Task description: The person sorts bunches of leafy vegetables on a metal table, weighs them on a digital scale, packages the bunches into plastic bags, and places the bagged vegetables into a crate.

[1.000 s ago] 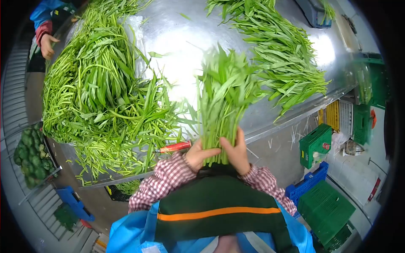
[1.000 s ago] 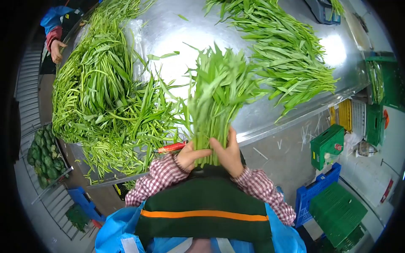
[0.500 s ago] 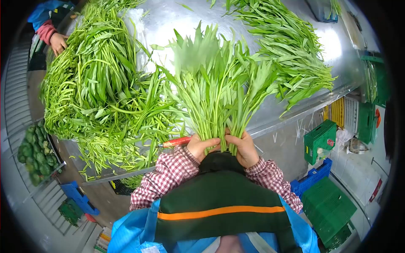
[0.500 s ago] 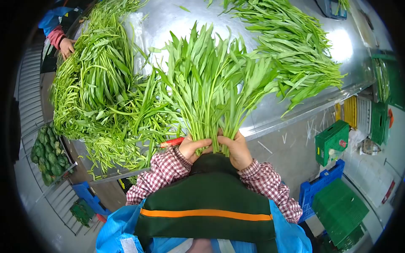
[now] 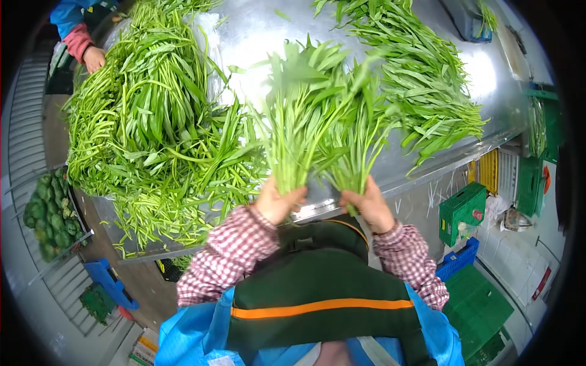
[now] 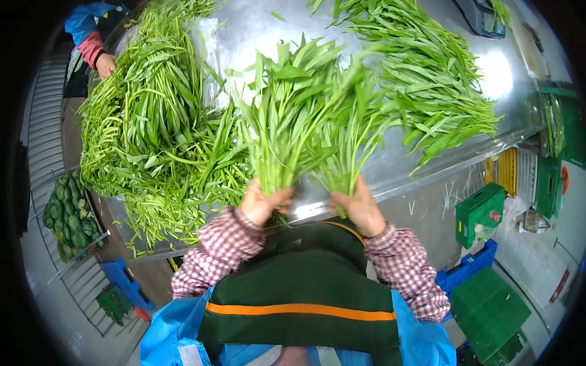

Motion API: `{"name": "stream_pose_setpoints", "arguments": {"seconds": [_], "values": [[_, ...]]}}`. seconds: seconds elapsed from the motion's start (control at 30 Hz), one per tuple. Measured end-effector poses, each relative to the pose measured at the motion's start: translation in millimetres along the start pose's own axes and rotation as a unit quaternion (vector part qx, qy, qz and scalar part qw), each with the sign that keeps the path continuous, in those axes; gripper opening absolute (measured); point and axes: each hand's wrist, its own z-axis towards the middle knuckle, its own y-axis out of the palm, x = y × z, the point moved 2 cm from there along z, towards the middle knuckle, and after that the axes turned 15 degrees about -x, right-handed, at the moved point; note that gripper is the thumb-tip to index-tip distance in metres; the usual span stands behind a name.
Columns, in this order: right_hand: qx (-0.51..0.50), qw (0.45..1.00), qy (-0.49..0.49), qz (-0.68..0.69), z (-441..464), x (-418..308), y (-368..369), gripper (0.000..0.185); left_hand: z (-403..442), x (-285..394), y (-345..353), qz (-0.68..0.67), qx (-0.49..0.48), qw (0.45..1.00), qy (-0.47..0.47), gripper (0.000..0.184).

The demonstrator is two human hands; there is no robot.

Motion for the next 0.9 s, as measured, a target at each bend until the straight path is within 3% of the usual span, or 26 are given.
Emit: {"name": "stream_pose_setpoints", "arguments": {"seconds": [0.07, 0.13, 0.17, 0.2, 0.27, 0.3, 0.33, 0.37, 0.43, 0.5, 0.53, 0.57, 0.63, 0.67, 0.7, 0.73, 0.8, 0.9], "values": [[-0.007, 0.996, -0.014, -0.083, -25.3, -36.2, -32.9, 0.036, -27.9, 73.5, -27.1, 0.147, 0.075, 0.986, -0.01, 0.036], [0.031, 0.982, -0.047, -0.179, -74.6, -100.8, -45.5, 0.039, -74.1, 147.2, -65.2, 0.366, 0.094, 0.92, 0.108, 0.042], [0.007, 0.987, -0.079, -0.141, -90.0, -113.8, -60.9, 0.041, -86.6, 169.0, -87.2, 0.409, 0.108, 0.905, 0.048, 0.046], [-0.048, 0.986, -0.039, -0.154, -81.3, -113.7, -75.9, 0.041, -86.2, 184.6, -104.3, 0.452, 0.123, 0.883, -0.009, 0.049], [-0.013, 0.884, 0.167, -0.436, -24.2, -83.4, -112.9, 0.044, -46.2, 187.9, -130.0, 0.648, 0.183, 0.715, -0.19, 0.049], [-0.044, 0.896, 0.097, -0.431, -28.4, -101.4, -97.8, 0.046, -50.8, 219.9, -106.7, 0.73, 0.13, 0.629, -0.233, 0.049], [-0.081, 0.901, 0.033, -0.424, -35.7, -122.4, -73.1, 0.048, -68.0, 241.8, -96.2, 0.704, 0.099, 0.701, -0.065, 0.051], [-0.06, 0.941, 0.057, -0.328, -53.7, -153.8, -48.0, 0.043, -75.7, 257.7, -107.6, 0.586, 0.06, 0.808, 0.009, 0.048], [-0.086, 0.967, -0.022, -0.238, -42.0, -170.7, -56.6, 0.033, -75.9, 282.8, -116.4, 0.407, 0.094, 0.908, -0.033, 0.033], [-0.054, 0.977, -0.141, -0.15, -24.2, -185.2, -51.5, 0.028, -61.8, 278.0, -112.1, 0.229, 0.161, 0.955, 0.1, 0.02], [-0.037, 0.976, -0.191, -0.099, -21.2, -194.0, -36.8, 0.028, -57.3, 274.8, -97.8, 0.133, 0.182, 0.964, 0.138, 0.019], [-0.019, 0.972, -0.23, -0.046, -20.3, -196.0, -21.5, 0.027, -55.5, 269.2, -64.0, 0.136, 0.115, 0.97, 0.162, 0.019], [0.039, 0.978, -0.202, 0.012, -10.8, -178.9, 12.4, 0.024, -38.1, 220.3, -25.8, 0.039, 0.08, 0.994, 0.069, 0.02], [0.029, 0.977, -0.211, 0.028, 3.2, -157.2, 22.7, 0.023, -22.0, 185.4, -10.0, -0.065, 0.029, 0.994, 0.079, 0.018], [0.023, 0.982, -0.175, 0.063, 16.9, -126.2, 28.4, 0.023, -8.9, 147.3, 7.8, -0.166, 0.058, 0.981, 0.079, 0.016], [-0.003, 0.98, -0.165, 0.113, 29.1, -87.4, 32.9, 0.025, 4.8, 101.5, 13.7, -0.211, -0.024, 0.974, 0.08, 0.017], [0.021, 0.99, -0.051, 0.127, 42.1, -23.9, 39.7, 0.031, 30.2, 21.3, 27.0, -0.256, -0.011, 0.965, 0.059, 0.021], [0.0, 0.995, -0.031, 0.092, 44.5, 7.9, 34.7, 0.032, 32.8, -12.6, 27.7, -0.319, -0.012, 0.947, -0.019, 0.026]]}}
